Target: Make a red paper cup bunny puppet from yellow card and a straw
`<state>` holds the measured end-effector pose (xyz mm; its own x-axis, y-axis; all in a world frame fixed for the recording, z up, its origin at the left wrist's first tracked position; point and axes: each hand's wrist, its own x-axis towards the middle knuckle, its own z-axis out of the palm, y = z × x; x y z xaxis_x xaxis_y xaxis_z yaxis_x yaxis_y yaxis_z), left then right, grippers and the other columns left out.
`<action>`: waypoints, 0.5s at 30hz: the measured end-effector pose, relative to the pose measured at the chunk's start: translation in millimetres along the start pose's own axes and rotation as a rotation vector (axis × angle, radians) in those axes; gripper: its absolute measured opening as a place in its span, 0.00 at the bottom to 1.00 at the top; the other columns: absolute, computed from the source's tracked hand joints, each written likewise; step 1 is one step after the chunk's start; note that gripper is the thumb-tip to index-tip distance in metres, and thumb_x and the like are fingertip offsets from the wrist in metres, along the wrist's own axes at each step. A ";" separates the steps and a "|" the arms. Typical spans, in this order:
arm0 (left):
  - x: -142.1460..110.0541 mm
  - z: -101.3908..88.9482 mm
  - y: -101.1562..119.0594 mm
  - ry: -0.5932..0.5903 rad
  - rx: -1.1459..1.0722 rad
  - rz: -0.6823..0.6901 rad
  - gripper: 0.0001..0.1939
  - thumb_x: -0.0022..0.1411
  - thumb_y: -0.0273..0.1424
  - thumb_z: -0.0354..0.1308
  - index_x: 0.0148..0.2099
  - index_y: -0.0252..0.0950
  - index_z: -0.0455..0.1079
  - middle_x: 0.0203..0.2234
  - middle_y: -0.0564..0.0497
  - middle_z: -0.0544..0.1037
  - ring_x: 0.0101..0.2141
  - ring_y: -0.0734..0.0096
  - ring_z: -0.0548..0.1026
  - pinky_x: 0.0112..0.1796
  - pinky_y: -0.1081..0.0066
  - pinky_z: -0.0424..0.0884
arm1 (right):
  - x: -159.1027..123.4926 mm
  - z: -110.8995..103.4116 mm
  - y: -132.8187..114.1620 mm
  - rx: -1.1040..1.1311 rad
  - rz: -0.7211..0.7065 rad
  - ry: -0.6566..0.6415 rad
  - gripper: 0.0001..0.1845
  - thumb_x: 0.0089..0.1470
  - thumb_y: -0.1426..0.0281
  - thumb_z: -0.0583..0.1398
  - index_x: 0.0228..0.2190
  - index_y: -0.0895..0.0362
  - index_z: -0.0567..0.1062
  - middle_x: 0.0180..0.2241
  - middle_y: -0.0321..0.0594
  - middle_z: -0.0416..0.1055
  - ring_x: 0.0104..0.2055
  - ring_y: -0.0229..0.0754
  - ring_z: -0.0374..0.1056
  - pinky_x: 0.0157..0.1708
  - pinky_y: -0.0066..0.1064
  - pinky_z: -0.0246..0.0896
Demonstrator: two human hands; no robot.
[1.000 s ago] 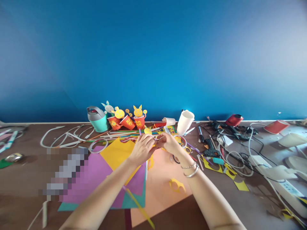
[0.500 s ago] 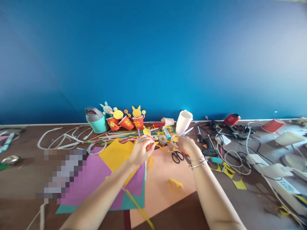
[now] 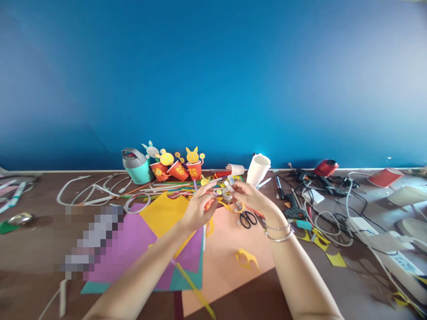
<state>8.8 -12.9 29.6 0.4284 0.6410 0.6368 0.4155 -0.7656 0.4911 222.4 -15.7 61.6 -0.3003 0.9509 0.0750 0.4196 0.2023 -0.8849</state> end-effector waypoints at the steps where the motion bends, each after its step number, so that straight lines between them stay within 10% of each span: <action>1: -0.2 -0.2 0.1 -0.012 0.001 0.025 0.06 0.62 0.28 0.51 0.37 0.37 0.70 0.55 0.42 0.67 0.49 0.62 0.71 0.50 0.62 0.67 | -0.1 3.2 -3.9 0.062 -0.006 -0.044 0.05 0.54 0.69 0.55 0.31 0.58 0.68 0.26 0.37 0.70 0.25 0.36 0.64 0.25 0.27 0.58; 15: 0.1 1.5 -6.2 0.032 -0.046 0.051 0.05 0.61 0.25 0.53 0.35 0.35 0.70 0.56 0.39 0.66 0.48 0.63 0.73 0.50 0.63 0.69 | -5.3 4.6 -21.0 0.156 -0.052 -0.202 0.13 0.53 0.61 0.60 0.31 0.59 0.73 0.26 0.34 0.66 0.26 0.33 0.60 0.26 0.25 0.56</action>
<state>7.5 -8.0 25.7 0.4223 0.5993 0.6801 0.3562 -0.7996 0.4834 211.3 -26.0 77.6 -0.4897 0.8708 0.0427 0.2664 0.1961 -0.9437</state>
